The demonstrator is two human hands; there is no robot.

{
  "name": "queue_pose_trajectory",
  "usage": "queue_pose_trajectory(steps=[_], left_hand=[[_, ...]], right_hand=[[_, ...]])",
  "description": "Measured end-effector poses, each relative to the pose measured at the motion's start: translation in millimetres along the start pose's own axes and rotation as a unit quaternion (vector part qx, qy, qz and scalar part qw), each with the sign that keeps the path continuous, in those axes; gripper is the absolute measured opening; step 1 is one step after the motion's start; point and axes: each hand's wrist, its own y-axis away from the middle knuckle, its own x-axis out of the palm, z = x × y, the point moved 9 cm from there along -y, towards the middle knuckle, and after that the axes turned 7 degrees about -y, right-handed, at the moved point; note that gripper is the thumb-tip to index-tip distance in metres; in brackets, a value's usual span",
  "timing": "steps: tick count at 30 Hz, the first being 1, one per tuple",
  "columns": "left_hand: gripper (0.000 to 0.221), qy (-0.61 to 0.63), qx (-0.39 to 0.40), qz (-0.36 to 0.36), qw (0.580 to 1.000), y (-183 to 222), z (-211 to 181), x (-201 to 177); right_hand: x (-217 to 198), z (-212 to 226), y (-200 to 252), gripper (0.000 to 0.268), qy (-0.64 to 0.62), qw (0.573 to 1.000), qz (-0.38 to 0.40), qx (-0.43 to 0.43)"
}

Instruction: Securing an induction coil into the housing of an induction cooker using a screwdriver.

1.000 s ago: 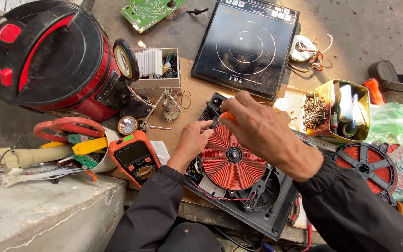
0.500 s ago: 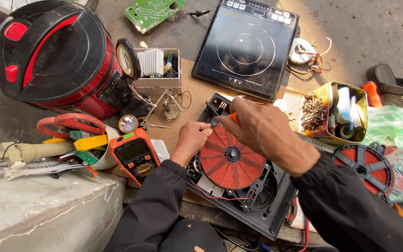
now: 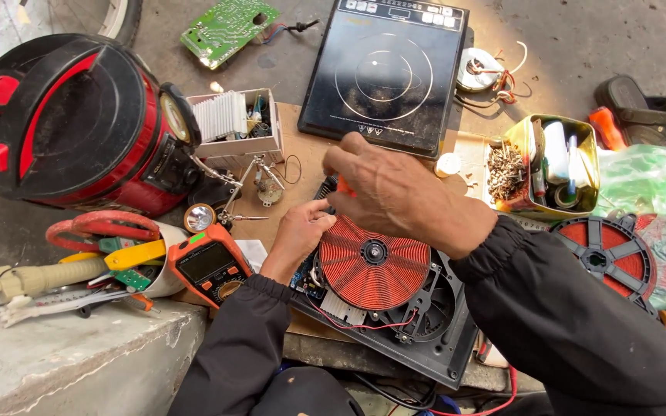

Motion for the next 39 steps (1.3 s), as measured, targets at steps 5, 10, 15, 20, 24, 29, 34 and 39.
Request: queue_pose_trajectory(steps=[5, 10, 15, 20, 24, 29, 34, 39], left_hand=[[0.046, -0.031, 0.031, 0.009, 0.999, -9, 8, 2], [0.046, -0.063, 0.027, 0.014, 0.998, -10, 10, 2], [0.045, -0.154, 0.053, 0.016, 0.987, -7, -5, 0], [0.047, -0.204, 0.111, -0.013, 0.973, 22, -58, -26], [0.049, -0.102, 0.246, -0.052, 0.963, 47, -120, -48], [0.034, -0.038, 0.27, -0.066, 0.96, 40, -124, -51], [0.047, -0.068, 0.231, -0.021, 0.97, 27, -107, -42], [0.035, -0.146, 0.282, 0.011, 0.948, 13, -68, -18]], right_hand=[[18, -8, -5, 0.019, 0.077, 0.995, -0.038, -0.053], [5, -20, -5, 0.037, 0.056, 0.998, 0.002, 0.0], [15, -26, 0, 0.03, 0.085, 0.996, -0.009, 0.011], [12, -17, -1, 0.029, 0.08, 0.997, 0.013, 0.015], [18, -2, -2, 0.029, 0.061, 0.998, -0.012, -0.004], [14, -4, -10, 0.029, 0.086, 0.994, -0.038, 0.054], [-1, -8, 10, 0.038, -0.015, 0.998, -0.026, 0.047], [-15, -11, 25, 0.043, -0.095, 0.987, -0.094, 0.084]])
